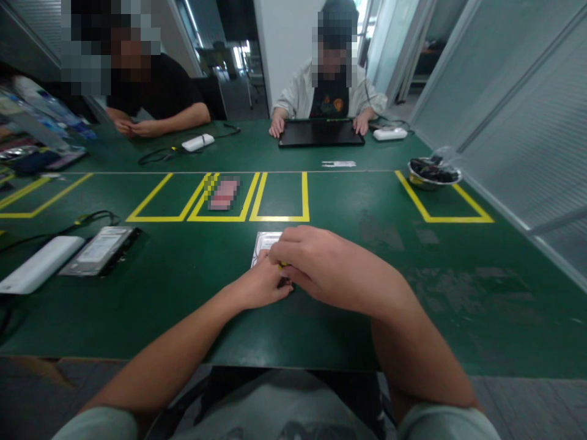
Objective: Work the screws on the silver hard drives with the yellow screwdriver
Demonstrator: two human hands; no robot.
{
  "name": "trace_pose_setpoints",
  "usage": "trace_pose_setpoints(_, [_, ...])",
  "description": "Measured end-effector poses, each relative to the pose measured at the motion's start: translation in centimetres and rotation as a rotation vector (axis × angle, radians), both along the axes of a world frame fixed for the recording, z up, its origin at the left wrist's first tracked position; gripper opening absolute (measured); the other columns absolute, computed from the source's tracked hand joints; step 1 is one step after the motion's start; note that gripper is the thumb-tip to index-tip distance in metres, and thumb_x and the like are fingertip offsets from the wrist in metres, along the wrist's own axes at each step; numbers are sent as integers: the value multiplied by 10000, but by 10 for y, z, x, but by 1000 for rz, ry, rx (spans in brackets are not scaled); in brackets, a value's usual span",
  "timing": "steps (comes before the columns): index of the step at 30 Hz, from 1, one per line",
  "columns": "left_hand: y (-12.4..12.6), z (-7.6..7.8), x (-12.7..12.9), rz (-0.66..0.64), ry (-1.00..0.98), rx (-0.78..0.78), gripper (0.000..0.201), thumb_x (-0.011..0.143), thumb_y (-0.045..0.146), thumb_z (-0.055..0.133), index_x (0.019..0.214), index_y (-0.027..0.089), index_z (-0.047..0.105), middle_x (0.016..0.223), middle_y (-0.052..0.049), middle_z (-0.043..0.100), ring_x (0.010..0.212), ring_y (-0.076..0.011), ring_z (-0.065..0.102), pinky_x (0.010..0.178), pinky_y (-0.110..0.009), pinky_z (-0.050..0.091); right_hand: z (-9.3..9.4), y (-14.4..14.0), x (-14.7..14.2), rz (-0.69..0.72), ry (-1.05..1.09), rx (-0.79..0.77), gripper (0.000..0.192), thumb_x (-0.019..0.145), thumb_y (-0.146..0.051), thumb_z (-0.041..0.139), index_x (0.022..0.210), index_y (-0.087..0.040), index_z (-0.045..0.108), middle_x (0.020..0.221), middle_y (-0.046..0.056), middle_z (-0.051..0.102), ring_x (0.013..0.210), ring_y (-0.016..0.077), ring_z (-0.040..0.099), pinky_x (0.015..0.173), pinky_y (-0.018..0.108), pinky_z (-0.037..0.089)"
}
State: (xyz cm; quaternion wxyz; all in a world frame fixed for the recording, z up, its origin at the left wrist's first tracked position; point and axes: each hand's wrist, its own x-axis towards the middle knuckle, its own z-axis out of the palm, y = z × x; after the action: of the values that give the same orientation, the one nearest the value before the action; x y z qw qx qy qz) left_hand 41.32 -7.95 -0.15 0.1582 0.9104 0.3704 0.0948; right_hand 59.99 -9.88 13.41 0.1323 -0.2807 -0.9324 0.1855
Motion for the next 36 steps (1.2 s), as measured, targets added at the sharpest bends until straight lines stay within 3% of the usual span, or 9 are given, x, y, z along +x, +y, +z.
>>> trace_pose_setpoints(14, [-1, 5, -7, -1, -60, -42, 164, 785, 248, 580, 939, 195, 563, 945, -48, 645, 991, -271, 554, 878, -417, 332, -1, -1, 0, -16, -10, 3, 125, 936, -133, 516, 977, -171, 628, 937, 43, 622, 878, 173, 556, 781, 281, 416])
trace_pose_setpoints(22, [4, 18, -39, 162, -190, 0, 110, 830, 213, 531, 930, 200, 576, 866, -19, 621, 871, -209, 545, 805, -349, 339, -1, 0, 1, -13, -2, 0, 103, 929, -121, 525, 937, -182, 606, 941, 29, 627, 841, 150, 572, 738, 250, 412])
trace_pose_setpoints(26, [12, 12, -55, 292, -270, 23, 101, 865, 194, 488, 866, 193, 589, 830, -27, 607, 841, -199, 545, 760, -330, 363, -2, 0, 1, -35, -12, 25, 104, 933, -144, 532, 991, -176, 611, 977, 37, 645, 872, 162, 588, 776, 263, 420])
trace_pose_setpoints(32, [19, -5, -69, 427, -501, -113, 67, 865, 218, 521, 877, 182, 576, 812, -9, 586, 757, -155, 547, 710, -280, 413, -1, -2, 0, -64, -51, 29, 116, 929, -151, 527, 997, -157, 622, 950, 52, 648, 859, 177, 590, 764, 281, 430])
trace_pose_setpoints(36, [23, -17, -73, 519, -564, -167, 164, 916, 301, 466, 906, 183, 580, 799, -7, 586, 737, -156, 540, 679, -271, 406, 0, -1, 0, -45, -47, 29, 120, 929, -144, 515, 986, -163, 619, 952, 55, 644, 867, 180, 584, 766, 285, 429])
